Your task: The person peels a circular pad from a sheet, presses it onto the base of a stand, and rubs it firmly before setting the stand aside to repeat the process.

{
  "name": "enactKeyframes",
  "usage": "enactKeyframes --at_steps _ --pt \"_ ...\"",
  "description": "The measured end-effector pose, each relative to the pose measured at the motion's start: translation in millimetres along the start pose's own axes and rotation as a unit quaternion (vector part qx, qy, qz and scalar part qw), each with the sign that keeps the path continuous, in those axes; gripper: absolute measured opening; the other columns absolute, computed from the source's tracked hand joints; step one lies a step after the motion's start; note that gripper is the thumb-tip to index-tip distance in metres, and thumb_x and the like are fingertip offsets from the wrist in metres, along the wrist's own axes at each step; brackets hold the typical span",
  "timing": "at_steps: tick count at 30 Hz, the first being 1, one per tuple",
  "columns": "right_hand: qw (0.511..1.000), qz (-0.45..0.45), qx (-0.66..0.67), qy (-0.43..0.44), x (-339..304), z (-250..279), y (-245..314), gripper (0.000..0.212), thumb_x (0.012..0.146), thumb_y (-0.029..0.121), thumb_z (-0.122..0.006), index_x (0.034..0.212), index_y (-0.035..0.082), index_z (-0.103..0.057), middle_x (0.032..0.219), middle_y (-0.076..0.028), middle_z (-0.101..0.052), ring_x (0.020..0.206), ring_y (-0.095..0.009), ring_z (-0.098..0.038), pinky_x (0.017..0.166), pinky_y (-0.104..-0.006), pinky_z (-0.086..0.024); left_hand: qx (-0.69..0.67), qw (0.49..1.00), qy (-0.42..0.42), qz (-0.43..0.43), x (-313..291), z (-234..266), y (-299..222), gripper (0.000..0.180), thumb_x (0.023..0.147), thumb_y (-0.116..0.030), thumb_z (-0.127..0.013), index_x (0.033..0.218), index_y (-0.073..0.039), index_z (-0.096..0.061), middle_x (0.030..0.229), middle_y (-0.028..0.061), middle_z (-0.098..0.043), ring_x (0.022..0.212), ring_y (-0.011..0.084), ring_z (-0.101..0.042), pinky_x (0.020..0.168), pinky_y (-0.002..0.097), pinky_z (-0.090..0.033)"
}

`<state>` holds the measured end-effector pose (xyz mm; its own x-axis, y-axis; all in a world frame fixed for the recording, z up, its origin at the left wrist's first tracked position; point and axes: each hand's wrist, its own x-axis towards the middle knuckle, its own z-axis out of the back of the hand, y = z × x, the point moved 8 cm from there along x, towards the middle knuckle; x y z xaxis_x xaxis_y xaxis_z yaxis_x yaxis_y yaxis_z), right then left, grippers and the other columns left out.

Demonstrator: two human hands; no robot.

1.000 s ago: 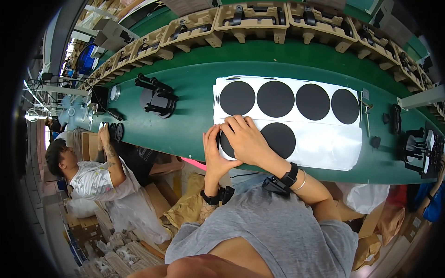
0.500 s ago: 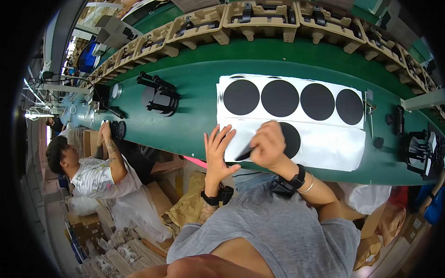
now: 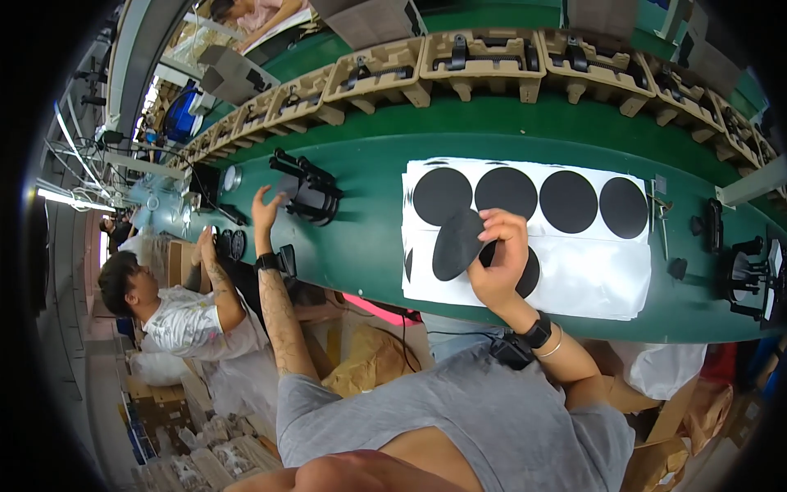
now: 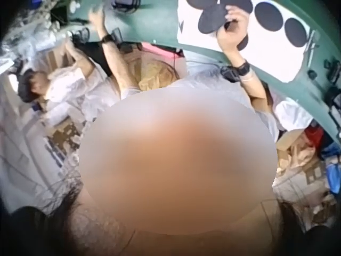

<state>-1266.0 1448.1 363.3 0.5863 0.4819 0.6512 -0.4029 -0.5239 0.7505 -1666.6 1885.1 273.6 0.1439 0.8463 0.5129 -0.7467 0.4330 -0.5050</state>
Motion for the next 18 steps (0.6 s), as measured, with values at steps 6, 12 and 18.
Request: enactKeyframes --at_steps 6,12,18 --pt "1.000 -0.003 -0.015 0.000 -1.0 5.3 3.7 0.032 0.065 -0.009 -0.069 0.089 0.003 -0.052 0.101 -0.010 -0.047 0.103 -0.026 -0.055 0.090 -0.0354 -0.044 -0.072 0.943 0.322 0.042 29.3 -88.8 -25.0 0.074 0.059 -0.030 -0.084 0.121 0.001 -0.056 0.116 0.0200 -0.061 0.107 0.0306 -0.060 0.092 0.0354 -0.045" --pt "0.997 -0.036 -0.054 0.029 9.7 4.1 39.5 0.022 0.064 -0.014 -0.065 0.080 0.001 -0.063 0.092 -0.012 -0.065 0.093 -0.025 -0.065 0.081 -0.0326 -0.051 -0.068 0.976 0.199 0.057 14.2 -25.4 -40.7 0.071 0.059 -0.026 -0.083 0.118 0.003 -0.058 0.105 0.0133 -0.066 0.095 0.0295 -0.064 0.086 0.0339 -0.048" --pt "0.989 -0.053 -0.068 0.116 23.8 6.2 67.7 0.017 0.065 -0.014 -0.066 0.077 -0.002 -0.065 0.081 -0.012 -0.067 0.075 -0.023 -0.068 0.068 -0.0286 -0.054 -0.592 0.787 0.047 0.165 -67.9 63.3 -162.0 0.062 0.083 -0.033 -0.052 0.138 -0.011 -0.037 0.118 0.0143 -0.054 0.106 0.0300 -0.056 0.084 0.0416 -0.049"
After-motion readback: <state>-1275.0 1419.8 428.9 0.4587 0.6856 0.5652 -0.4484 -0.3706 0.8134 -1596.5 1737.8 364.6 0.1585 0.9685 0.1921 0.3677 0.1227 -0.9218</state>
